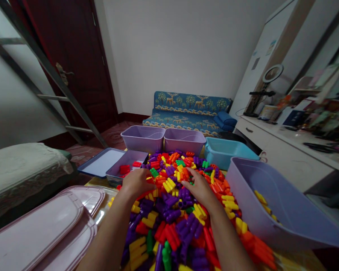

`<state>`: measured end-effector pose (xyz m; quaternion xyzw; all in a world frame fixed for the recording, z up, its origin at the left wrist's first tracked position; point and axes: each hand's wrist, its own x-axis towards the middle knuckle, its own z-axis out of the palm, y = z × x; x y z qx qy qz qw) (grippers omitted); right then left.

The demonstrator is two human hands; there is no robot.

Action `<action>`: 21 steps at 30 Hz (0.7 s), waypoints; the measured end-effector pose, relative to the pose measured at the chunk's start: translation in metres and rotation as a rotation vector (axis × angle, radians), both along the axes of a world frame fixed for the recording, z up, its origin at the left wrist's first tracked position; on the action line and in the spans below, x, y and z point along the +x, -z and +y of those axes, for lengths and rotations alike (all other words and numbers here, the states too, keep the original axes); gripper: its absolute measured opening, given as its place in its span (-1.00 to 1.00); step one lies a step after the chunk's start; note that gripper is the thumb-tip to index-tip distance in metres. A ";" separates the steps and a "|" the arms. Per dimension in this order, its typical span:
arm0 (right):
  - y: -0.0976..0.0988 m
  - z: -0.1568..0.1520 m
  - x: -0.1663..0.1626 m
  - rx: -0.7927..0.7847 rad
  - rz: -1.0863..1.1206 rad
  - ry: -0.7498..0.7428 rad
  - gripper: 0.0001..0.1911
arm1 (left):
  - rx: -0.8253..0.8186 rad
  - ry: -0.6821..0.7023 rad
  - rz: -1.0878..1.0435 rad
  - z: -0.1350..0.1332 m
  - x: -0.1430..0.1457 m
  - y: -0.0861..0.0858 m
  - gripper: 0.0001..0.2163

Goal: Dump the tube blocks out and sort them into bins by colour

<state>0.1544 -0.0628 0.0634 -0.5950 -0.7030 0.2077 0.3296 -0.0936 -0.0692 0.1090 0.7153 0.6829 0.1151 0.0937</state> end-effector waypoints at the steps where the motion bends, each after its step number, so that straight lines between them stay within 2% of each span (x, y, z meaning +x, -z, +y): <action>1: 0.001 0.000 0.000 0.000 0.004 0.003 -0.40 | -0.016 0.015 0.016 -0.001 0.001 0.000 -0.67; 3: 0.002 0.001 0.000 0.003 0.012 0.000 -0.39 | 0.008 0.024 -0.023 0.000 0.005 0.001 -0.78; 5: 0.004 0.002 0.001 0.007 0.015 -0.005 -0.38 | 0.037 0.026 -0.225 0.004 0.010 0.003 -0.86; 7: 0.005 0.003 0.002 0.009 0.014 -0.007 -0.39 | 0.040 0.009 -0.612 0.010 0.017 0.008 -0.80; 10: 0.004 0.002 0.002 0.013 0.013 0.000 -0.40 | 0.043 -0.113 -1.288 0.018 0.024 0.014 -0.70; 13: 0.002 0.001 0.001 0.012 0.002 -0.001 -0.39 | 0.092 -0.280 -1.842 0.024 0.023 0.013 -0.79; 15: 0.001 0.000 0.001 0.009 -0.003 -0.008 -0.39 | 0.090 -0.427 -2.109 0.026 0.017 0.010 -0.81; 18: 0.001 0.000 0.001 0.007 0.005 -0.011 -0.38 | 0.107 -0.639 -2.296 0.028 0.007 0.005 -0.80; 21: 0.003 0.001 0.001 0.011 0.003 -0.003 -0.39 | 0.200 -0.741 -2.264 0.031 0.000 0.005 -0.80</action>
